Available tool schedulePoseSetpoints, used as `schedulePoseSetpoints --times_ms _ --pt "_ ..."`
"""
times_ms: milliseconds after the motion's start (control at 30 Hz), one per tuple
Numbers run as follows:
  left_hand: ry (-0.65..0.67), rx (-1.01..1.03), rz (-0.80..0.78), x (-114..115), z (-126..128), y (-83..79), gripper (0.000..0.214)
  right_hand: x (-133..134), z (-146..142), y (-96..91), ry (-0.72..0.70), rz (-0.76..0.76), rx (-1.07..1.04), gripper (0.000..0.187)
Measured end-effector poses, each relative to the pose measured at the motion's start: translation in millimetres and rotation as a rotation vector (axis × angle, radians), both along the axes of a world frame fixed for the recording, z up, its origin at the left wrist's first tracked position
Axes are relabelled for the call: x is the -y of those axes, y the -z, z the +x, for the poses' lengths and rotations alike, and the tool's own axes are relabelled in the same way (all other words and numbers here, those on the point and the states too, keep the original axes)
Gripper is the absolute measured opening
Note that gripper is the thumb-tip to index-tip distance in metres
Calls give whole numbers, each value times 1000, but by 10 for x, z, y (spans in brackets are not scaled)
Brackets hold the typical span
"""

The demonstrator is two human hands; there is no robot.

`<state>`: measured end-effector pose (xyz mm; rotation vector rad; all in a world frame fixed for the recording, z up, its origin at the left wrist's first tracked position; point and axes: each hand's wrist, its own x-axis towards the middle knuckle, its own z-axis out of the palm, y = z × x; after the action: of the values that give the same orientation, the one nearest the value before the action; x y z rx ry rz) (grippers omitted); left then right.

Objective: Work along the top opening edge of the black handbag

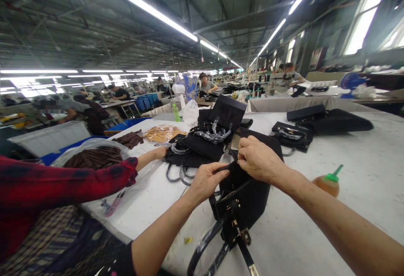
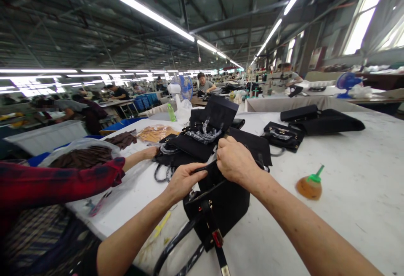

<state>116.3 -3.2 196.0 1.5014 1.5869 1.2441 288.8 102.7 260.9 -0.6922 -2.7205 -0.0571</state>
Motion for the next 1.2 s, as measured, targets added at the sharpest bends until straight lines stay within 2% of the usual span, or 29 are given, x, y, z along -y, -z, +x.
schedulePoseSetpoints --times_ms 133,267,367,467,633,867,1200 --pt "-51 -127 26 -100 69 -44 16 23 -20 -2 19 0 -11 24" --pt "-91 -228 90 -230 146 -133 22 -1 15 0 16 -24 3 22" --pt "-108 -368 115 -248 105 -226 16 -89 120 3 19 -60 26 21" --pt "-75 -425 110 -204 12 -275 18 -211 226 24 42 -98 17 21" --pt "-12 -473 106 -136 -58 -239 24 -332 237 105 84 -136 -32 20" --pt "1 -478 119 -150 -49 -201 23 -322 193 132 121 -127 -106 22" --pt "-1 -466 135 -123 -27 -190 21 -377 140 148 72 -140 -107 22"
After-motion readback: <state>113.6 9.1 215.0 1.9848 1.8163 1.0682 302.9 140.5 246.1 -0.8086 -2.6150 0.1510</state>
